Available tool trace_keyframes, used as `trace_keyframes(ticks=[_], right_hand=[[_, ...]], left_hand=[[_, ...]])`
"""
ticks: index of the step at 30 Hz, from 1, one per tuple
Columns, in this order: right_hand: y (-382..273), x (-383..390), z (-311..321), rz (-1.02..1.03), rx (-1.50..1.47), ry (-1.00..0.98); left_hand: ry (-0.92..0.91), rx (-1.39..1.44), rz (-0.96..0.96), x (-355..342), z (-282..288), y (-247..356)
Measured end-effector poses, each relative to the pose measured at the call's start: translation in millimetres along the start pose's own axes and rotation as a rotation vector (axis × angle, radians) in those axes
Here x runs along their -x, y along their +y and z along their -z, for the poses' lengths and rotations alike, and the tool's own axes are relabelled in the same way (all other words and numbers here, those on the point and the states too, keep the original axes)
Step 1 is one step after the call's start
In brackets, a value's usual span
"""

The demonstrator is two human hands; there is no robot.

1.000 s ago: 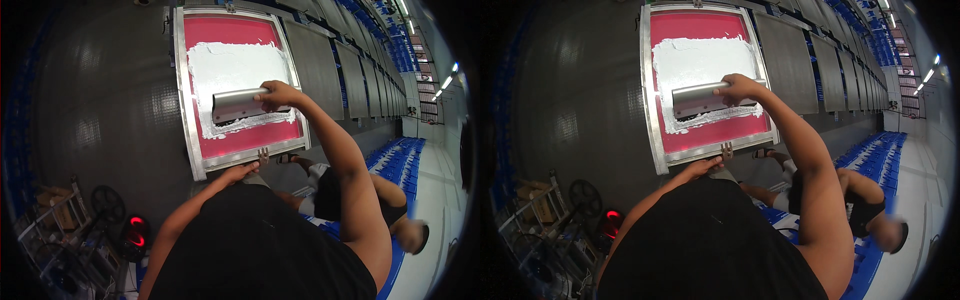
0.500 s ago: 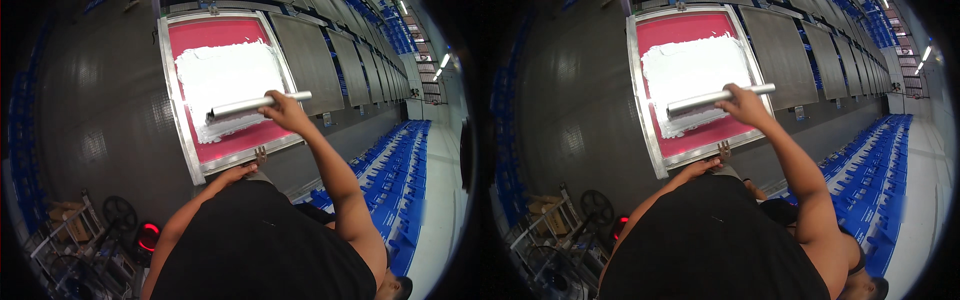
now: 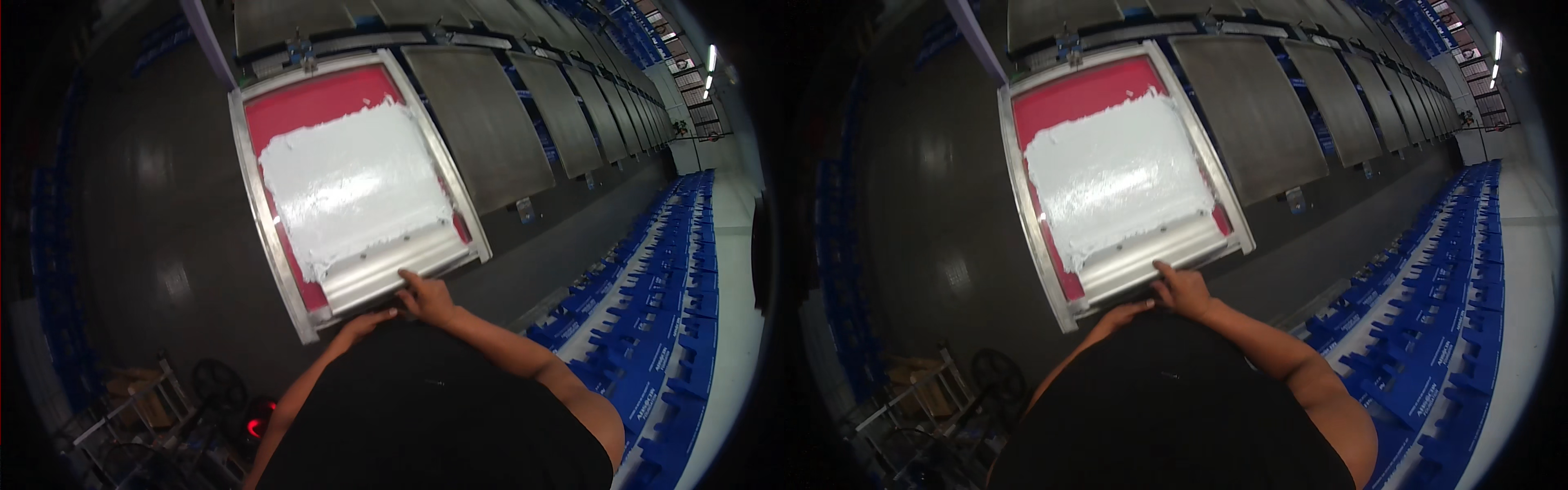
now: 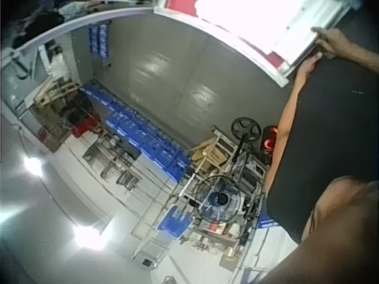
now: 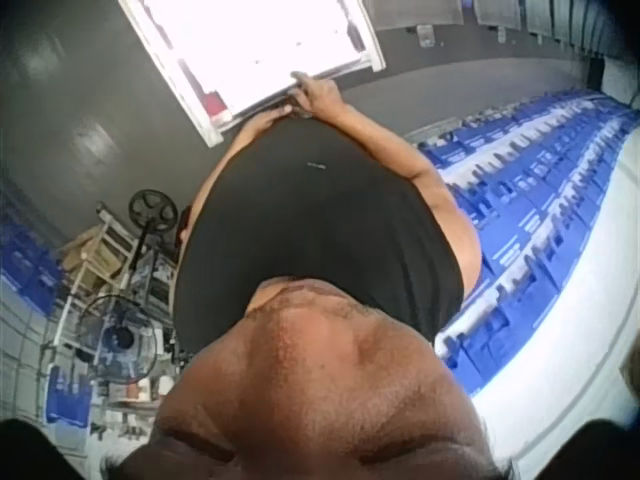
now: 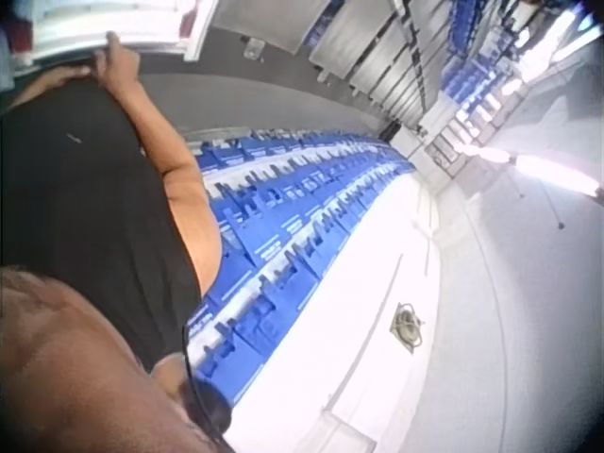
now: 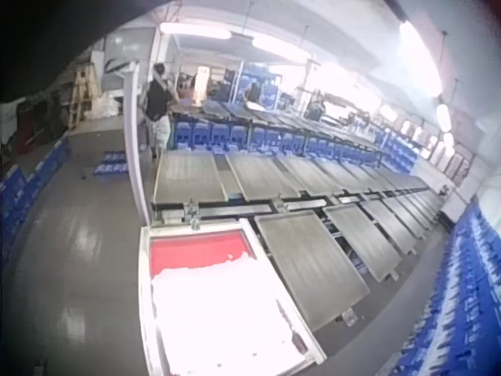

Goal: The person uses a squeegee to spread white ink evenly across a screen printing frame. They add more ink from a container and continue to spread it across the screen. The person is working in a large room with blue banners and other equipment visible in the background.

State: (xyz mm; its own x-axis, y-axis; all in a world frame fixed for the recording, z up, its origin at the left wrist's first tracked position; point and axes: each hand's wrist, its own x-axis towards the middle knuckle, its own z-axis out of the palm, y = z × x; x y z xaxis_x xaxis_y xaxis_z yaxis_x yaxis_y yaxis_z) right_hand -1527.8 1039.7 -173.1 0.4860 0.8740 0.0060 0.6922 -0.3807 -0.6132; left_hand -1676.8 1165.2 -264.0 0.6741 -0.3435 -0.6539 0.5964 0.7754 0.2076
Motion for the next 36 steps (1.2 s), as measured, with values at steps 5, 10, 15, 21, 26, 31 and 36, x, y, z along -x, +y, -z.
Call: trace_keyframes(ticks=[5, 10, 15, 21, 26, 31, 36], right_hand=[[31.4, 5.4, 13.4, 0.152, -0.073, -0.07], [53.2, -26.3, 101.2, 0.135, -0.21, -0.003], [165.9, -62.0, 154.8, -0.314, -0.253, 0.325], [201.7, -76.4, 132.0, -0.835, -0.814, -0.202], [205.4, -88.1, 68.4, -0.769, -0.932, -0.118], [188.4, -81.6, 87.7, -0.736, -0.761, 0.021], [159.0, -74.2, 123.1, -0.752, -0.807, 0.09]], left_hand=[[0.236, -0.072, -0.175, -0.1, -17.0, -12.6], [0.391, -0.537, -0.246, 32.7, -49.6, -8.4], [0.444, -0.991, -0.298, 140.2, -74.5, 14.1], [1.57, -0.699, -0.646, 159.3, 16.2, 61.3], [1.3, -0.401, -0.535, 112.1, 106.0, 48.7], [1.263, -0.278, -0.604, 91.7, 53.5, 58.6], [1.263, -0.237, -0.697, 96.2, 21.6, 39.8]])
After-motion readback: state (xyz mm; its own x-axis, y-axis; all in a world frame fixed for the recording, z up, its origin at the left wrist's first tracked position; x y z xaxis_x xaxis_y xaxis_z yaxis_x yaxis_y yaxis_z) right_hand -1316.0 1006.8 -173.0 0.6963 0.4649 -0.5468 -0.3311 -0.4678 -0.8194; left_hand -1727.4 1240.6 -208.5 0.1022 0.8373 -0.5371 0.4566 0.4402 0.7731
